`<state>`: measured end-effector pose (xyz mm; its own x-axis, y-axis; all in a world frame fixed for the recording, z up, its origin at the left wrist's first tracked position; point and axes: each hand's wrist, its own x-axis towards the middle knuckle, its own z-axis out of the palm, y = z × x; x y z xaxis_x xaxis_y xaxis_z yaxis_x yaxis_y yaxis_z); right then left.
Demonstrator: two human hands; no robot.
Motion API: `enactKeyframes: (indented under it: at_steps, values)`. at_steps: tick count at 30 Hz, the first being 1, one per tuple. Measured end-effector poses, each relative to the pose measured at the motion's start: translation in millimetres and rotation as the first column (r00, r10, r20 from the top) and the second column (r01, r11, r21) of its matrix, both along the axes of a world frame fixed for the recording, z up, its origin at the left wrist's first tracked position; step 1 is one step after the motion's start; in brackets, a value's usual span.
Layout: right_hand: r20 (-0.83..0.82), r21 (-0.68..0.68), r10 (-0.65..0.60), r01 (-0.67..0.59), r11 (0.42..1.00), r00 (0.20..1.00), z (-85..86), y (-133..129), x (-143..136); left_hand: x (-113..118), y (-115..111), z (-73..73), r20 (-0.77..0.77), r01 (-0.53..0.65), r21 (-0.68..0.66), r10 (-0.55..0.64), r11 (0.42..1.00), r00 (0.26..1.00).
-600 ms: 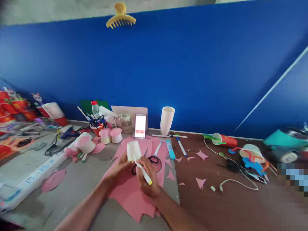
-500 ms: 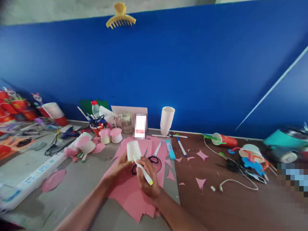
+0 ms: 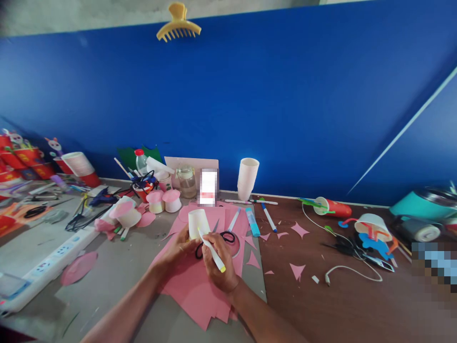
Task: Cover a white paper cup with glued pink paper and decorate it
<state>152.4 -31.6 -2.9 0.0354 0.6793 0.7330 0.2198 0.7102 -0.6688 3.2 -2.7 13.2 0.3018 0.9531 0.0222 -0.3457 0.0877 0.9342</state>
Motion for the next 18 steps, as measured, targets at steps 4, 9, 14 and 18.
enactKeyframes:
  at_steps: [4,9,14,18]
  values:
    - [-0.005,0.017,-0.003,0.003,1.0,1.0,1.4,0,0,-1,3,-3.8,0.01,0.004,0.016,-0.004,1.0,1.0]
    - [-0.002,-0.012,0.008,-0.008,1.0,1.0,-0.5,-2,1,1,1,0.9,0.015,-0.015,0.0,0.015,1.0,1.0]
    - [-0.016,-0.027,-0.012,0.012,1.0,1.0,-6.0,-2,4,3,-1,4.5,-0.007,0.007,-0.004,-0.007,1.0,1.0]
    - [-0.035,-0.047,-0.041,0.039,0.998,0.999,-8.9,-1,5,3,-3,7.6,-0.006,-0.017,0.01,0.017,1.0,1.0]
